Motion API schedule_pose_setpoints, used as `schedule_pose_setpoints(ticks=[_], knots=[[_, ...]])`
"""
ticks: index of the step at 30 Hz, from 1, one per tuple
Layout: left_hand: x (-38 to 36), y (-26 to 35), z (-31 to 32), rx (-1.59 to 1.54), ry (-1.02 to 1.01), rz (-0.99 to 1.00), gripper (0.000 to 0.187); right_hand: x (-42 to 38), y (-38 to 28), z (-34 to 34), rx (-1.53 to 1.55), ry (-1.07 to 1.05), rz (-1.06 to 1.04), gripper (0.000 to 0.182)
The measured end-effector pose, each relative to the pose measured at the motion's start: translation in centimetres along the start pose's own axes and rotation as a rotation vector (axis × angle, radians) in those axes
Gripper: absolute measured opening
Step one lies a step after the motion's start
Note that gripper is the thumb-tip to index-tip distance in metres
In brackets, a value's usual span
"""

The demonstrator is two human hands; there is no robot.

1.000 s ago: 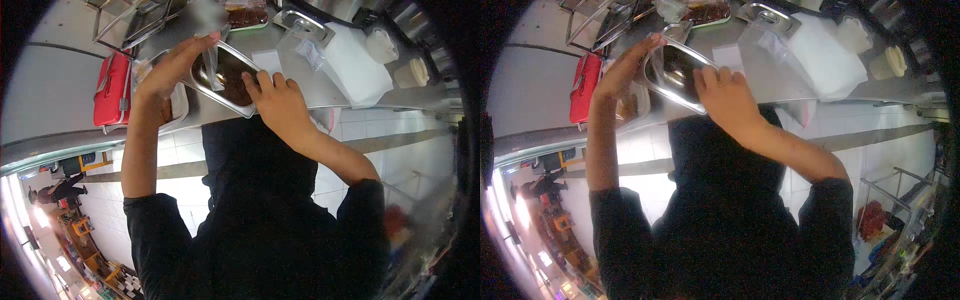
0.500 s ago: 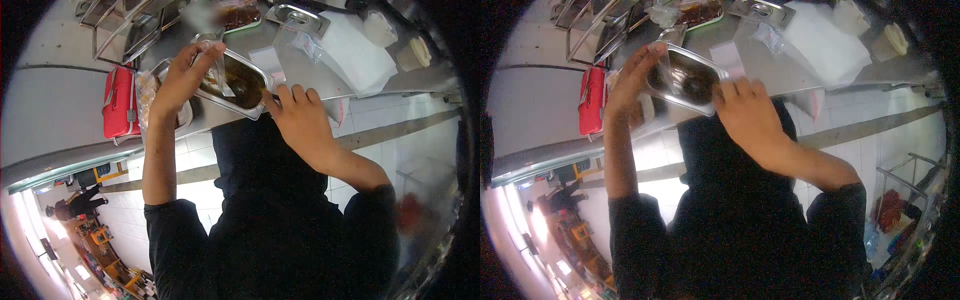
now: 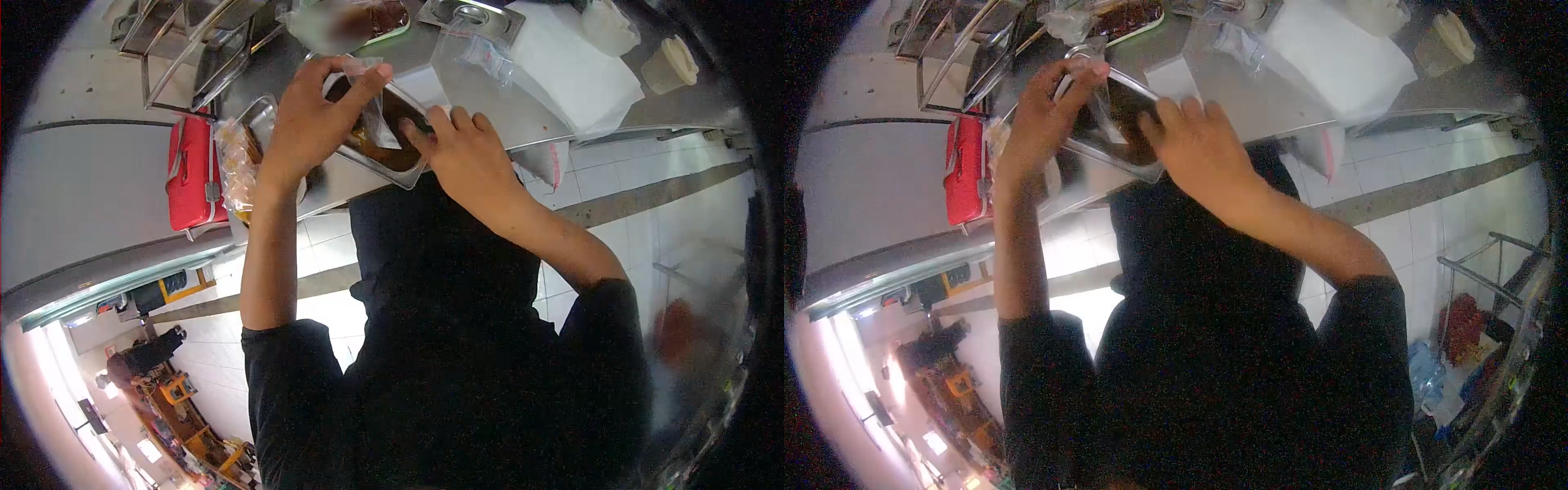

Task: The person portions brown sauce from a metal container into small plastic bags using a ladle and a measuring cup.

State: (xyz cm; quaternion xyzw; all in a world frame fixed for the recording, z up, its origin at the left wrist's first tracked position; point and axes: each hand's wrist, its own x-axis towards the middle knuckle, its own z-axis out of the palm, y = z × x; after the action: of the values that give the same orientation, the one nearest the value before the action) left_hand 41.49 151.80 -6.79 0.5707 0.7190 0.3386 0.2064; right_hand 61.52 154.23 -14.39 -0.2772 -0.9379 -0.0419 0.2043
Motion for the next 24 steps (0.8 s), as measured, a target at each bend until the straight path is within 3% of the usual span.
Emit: schedule_pose_setpoints(ticks=[3,5,7,9,16,19,24], knots=[[0.0,-0.6,0.1,0.028,0.067,0.033,0.062,-1.5,1.1,-0.8,-0.023,0.094,-0.104,0.038],[-0.4,0.8,0.2,0.146,0.016,0.057,0.047,-1.7,1.8,-0.2,-0.073,0.202,-0.132,0.036],[-0.2,0.9,1.0,0.175,0.021,0.097,0.051,-2.2,2.5,0.7,-0.133,0.3,-0.144,0.035],[-0.1,1.5,1.5,0.301,0.032,0.166,0.055,-2.7,3.1,1.8,-0.167,0.227,-0.156,0.035],[0.7,1.3,2.1,0.236,0.045,0.146,0.056,-4.6,2.1,3.1,-0.056,-0.047,-0.111,0.036],[1.3,0.9,2.0,0.28,0.09,0.158,0.056,-3.7,2.1,3.0,0.092,-0.065,-0.039,0.034],[2.5,-0.8,-0.1,0.178,0.031,0.025,0.056,-2.4,3.0,3.8,0.631,-0.062,0.198,0.023]])
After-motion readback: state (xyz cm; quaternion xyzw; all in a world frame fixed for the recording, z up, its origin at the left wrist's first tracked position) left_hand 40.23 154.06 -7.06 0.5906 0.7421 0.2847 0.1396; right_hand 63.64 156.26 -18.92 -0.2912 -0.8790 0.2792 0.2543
